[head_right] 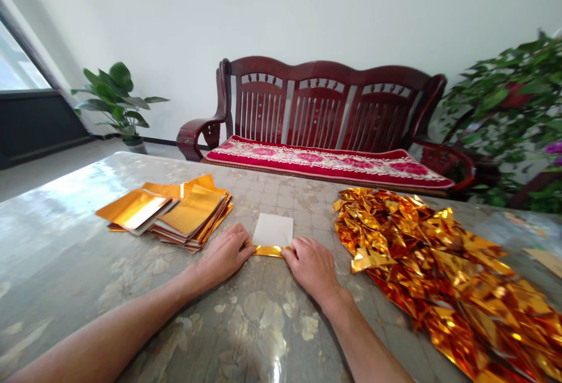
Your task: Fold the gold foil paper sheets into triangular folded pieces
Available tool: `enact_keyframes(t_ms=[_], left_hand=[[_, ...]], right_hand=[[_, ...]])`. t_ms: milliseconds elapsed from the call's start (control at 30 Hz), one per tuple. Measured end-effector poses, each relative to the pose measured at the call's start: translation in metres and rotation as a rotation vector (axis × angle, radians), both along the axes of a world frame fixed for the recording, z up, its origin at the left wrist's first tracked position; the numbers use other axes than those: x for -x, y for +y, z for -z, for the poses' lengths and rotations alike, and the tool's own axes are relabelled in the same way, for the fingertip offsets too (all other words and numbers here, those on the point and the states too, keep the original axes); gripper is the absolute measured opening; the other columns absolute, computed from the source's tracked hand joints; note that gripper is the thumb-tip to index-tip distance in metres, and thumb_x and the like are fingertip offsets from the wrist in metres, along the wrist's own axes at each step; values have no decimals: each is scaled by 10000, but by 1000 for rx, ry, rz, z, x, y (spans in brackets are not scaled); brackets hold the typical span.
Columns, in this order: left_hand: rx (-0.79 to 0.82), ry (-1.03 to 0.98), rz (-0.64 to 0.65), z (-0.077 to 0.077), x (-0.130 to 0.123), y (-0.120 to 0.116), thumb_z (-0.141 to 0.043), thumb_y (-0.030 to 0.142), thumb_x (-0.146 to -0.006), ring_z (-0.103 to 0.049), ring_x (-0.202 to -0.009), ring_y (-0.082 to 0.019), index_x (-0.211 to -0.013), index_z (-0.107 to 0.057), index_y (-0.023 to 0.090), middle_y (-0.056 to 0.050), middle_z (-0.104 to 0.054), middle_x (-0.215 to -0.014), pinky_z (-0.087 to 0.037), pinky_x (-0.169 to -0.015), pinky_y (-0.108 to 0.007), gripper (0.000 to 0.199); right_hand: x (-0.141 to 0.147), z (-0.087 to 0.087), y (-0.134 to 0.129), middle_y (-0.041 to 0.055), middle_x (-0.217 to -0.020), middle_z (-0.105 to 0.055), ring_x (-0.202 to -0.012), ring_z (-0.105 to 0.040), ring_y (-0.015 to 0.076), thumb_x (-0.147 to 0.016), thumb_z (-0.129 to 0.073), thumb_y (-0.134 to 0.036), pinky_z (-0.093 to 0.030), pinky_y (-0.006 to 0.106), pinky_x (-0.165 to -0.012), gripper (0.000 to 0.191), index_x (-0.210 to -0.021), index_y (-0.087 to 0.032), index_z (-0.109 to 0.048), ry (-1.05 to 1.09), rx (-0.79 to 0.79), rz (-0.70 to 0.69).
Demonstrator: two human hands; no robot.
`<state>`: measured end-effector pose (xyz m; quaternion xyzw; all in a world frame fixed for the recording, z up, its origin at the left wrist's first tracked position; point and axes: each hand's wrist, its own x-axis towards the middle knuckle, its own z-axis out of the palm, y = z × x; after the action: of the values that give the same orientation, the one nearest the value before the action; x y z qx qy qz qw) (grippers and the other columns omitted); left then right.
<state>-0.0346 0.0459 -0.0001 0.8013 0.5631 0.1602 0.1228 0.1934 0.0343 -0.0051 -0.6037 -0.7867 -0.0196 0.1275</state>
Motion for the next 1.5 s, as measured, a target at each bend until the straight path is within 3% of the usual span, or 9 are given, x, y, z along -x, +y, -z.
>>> enact_keyframes(t_ms=[333, 800, 1500], left_hand=[[-2, 61, -58, -2, -1, -2, -535, 367, -944, -617, -867, -189, -790, -642, 200, -43, -624, -933, -393, -700, -270, 252], [-39, -56, 9, 8, 7, 3, -565, 361, -937, -578, -916, -195, -764, -657, 190, -37, -612, -898, -397, -800, -293, 260], [-87, 22, 12, 4, 0, 2, -585, 339, -923, -573, -890, -187, -726, -654, 182, -34, -611, -887, -400, -772, -293, 261]], right_hand=[[2, 2, -1, 0, -775, -664, -754, -589, 160, -925, -588, -365, -258, 283, -606, 273, -695, -218, -567, 19, -15, 8], [-4, 8, -3, -7, -756, -625, -744, -555, 152, -918, -576, -306, -279, 273, -643, 238, -699, -214, -558, 73, -75, -38], [5, -4, -9, 20, -789, -642, -793, -532, 176, -928, -523, -202, -249, 326, -717, 210, -745, -215, -627, -131, -130, -109]])
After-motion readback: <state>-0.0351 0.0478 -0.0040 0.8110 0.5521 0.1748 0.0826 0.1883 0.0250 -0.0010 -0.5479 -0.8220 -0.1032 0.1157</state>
